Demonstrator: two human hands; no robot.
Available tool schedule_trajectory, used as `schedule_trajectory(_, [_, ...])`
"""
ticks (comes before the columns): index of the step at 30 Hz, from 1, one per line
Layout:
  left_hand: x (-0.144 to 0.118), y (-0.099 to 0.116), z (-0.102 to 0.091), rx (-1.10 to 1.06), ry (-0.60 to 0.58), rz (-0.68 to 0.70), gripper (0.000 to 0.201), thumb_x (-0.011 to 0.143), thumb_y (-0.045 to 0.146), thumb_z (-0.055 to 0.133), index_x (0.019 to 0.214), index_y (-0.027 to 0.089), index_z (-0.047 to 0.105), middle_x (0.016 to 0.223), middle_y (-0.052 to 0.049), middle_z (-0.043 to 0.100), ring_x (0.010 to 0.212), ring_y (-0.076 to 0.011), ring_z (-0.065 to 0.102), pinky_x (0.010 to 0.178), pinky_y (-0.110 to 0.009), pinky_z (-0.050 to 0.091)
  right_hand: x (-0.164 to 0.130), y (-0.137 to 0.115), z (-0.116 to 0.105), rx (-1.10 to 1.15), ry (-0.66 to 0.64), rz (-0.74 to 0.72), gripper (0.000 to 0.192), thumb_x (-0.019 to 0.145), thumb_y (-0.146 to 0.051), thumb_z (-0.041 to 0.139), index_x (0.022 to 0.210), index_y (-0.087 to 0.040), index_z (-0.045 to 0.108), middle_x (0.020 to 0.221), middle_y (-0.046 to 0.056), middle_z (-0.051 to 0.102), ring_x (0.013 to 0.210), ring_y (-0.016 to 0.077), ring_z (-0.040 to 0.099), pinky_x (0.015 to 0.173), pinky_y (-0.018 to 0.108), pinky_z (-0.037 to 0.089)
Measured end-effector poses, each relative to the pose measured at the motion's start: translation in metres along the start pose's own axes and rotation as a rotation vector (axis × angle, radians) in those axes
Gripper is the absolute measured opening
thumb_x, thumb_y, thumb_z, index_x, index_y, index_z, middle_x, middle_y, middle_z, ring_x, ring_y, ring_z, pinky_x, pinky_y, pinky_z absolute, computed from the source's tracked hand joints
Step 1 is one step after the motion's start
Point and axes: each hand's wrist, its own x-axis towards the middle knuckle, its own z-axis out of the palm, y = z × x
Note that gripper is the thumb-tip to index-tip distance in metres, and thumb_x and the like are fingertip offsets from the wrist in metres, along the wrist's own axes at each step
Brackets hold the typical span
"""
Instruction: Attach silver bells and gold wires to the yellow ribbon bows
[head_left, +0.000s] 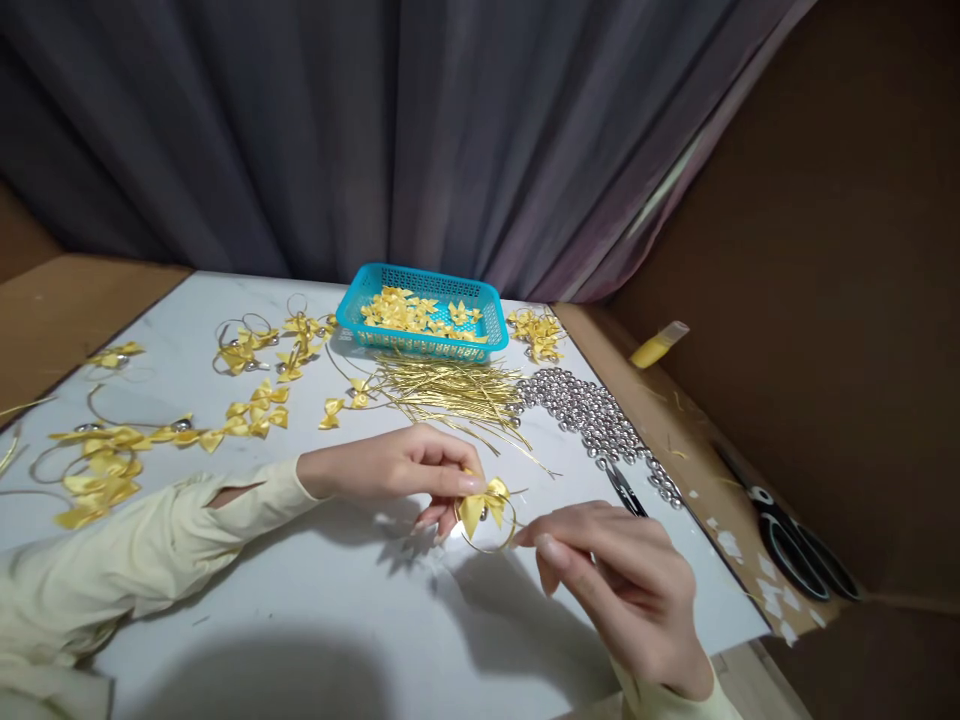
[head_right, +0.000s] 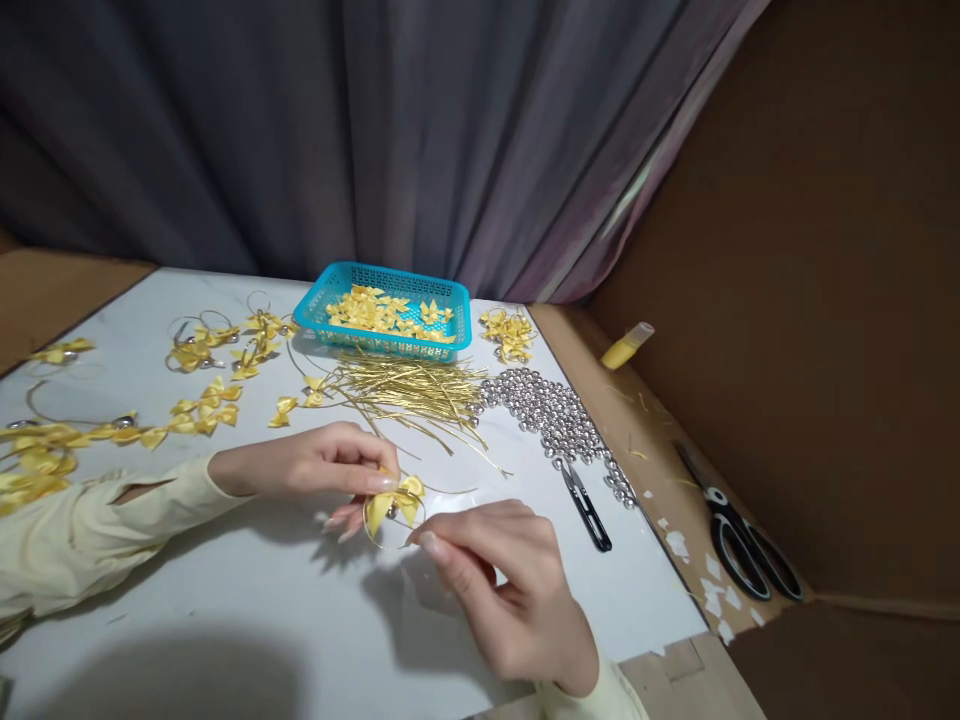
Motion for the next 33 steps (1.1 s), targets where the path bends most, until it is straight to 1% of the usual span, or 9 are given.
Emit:
schedule_trajectory(3, [0.000,0.000,0.000,-0.018,-0.018,0.009,0.020,0.090,0.023,0.046,0.075,0.013,0.054,0.056,0.001,0.060,0.043,-0.0057,0.048,0.046,-0.017,0.039,-0.001,0.001,0.000,-0.128,-0.045,-0.092,0.024,0.081,-0.003,0.048,0.096,-0.016,0.062,0.059,0.001,0.062,0.049,0.0115,0.056,0.049,0.026,0.043])
schedule_trajectory(8, [0.001,0.001,0.000,-0.040,-0.035,0.016,0.019,0.090,0.020,0.045,0.077,0.013,0.056,0.057,0.001,0.060,0.044,-0.0055,0.048,0.044,-0.017,0.037,-0.008,0.006,0.001,-0.331,-0.019,-0.202,0.036,0.077,0.000,0.045,0.107,-0.013,0.058,0.058,0.001,0.059,0.048,0.0130,0.053,0.048,0.028,0.042])
schedule_trajectory(16, [0.001,0.000,0.000,-0.039,-0.033,0.005,0.020,0.090,0.019,0.045,0.075,0.013,0.056,0.056,0.001,0.060,0.043,-0.0050,0.047,0.045,-0.016,0.037,-0.010,0.008,0.002,-0.372,-0.076,-0.316,0.039,0.077,-0.002,0.047,0.113,-0.009,0.056,0.049,-0.002,0.047,0.043,0.0118,0.037,0.041,0.027,0.029])
schedule_trajectory(19, [0.001,0.000,-0.001,-0.028,-0.031,0.005,0.020,0.090,0.020,0.045,0.075,0.013,0.056,0.057,0.001,0.060,0.043,-0.0051,0.047,0.045,-0.016,0.038,-0.009,0.009,0.002,-0.394,-0.005,-0.334,0.038,0.076,0.000,0.046,0.111,-0.008,0.058,0.049,-0.001,0.047,0.043,0.0114,0.038,0.040,0.026,0.028])
schedule_trajectory(24, [0.003,-0.001,-0.001,-0.002,-0.021,-0.027,0.021,0.089,0.023,0.046,0.073,0.014,0.053,0.055,0.001,0.059,0.043,-0.0050,0.047,0.048,-0.016,0.039,-0.006,0.008,0.000,-0.491,0.282,-0.233,0.033,0.078,-0.002,0.052,0.105,-0.016,0.063,0.057,0.000,0.061,0.047,0.0119,0.054,0.045,0.025,0.041])
schedule_trajectory(26, [0.003,-0.003,-0.002,0.015,-0.028,-0.049,0.022,0.089,0.024,0.046,0.072,0.014,0.053,0.055,0.002,0.059,0.044,-0.0049,0.047,0.048,-0.016,0.039,-0.001,0.007,-0.001,-0.495,0.315,-0.208,0.032,0.078,-0.004,0.054,0.105,-0.019,0.064,0.061,0.001,0.065,0.050,0.0130,0.059,0.047,0.025,0.044])
schedule_trajectory(28, [0.003,-0.006,-0.002,0.027,-0.043,-0.070,0.022,0.090,0.025,0.046,0.072,0.014,0.053,0.055,0.001,0.059,0.044,-0.0050,0.047,0.048,-0.016,0.038,0.005,0.006,-0.003,-0.471,0.291,-0.182,0.032,0.078,-0.005,0.055,0.104,-0.021,0.064,0.067,0.001,0.068,0.052,0.0135,0.060,0.048,0.026,0.046])
schedule_trajectory(31, [0.002,-0.009,-0.002,0.037,-0.068,-0.090,0.021,0.090,0.026,0.046,0.073,0.014,0.054,0.055,0.002,0.058,0.044,-0.0052,0.047,0.047,-0.016,0.037,0.015,0.003,-0.007,-0.371,0.294,-0.005,0.021,0.081,-0.009,0.054,0.093,-0.022,0.066,0.074,0.003,0.069,0.049,0.0117,0.055,0.046,0.025,0.044])
schedule_trajectory(33, [0.002,-0.010,-0.003,0.051,-0.075,-0.092,0.021,0.089,0.026,0.047,0.074,0.014,0.054,0.055,0.001,0.058,0.044,-0.0052,0.046,0.046,-0.016,0.037,0.020,0.002,-0.011,-0.242,0.400,0.158,0.014,0.084,-0.015,0.054,0.086,-0.020,0.067,0.072,0.004,0.067,0.046,0.0101,0.049,0.044,0.025,0.041])
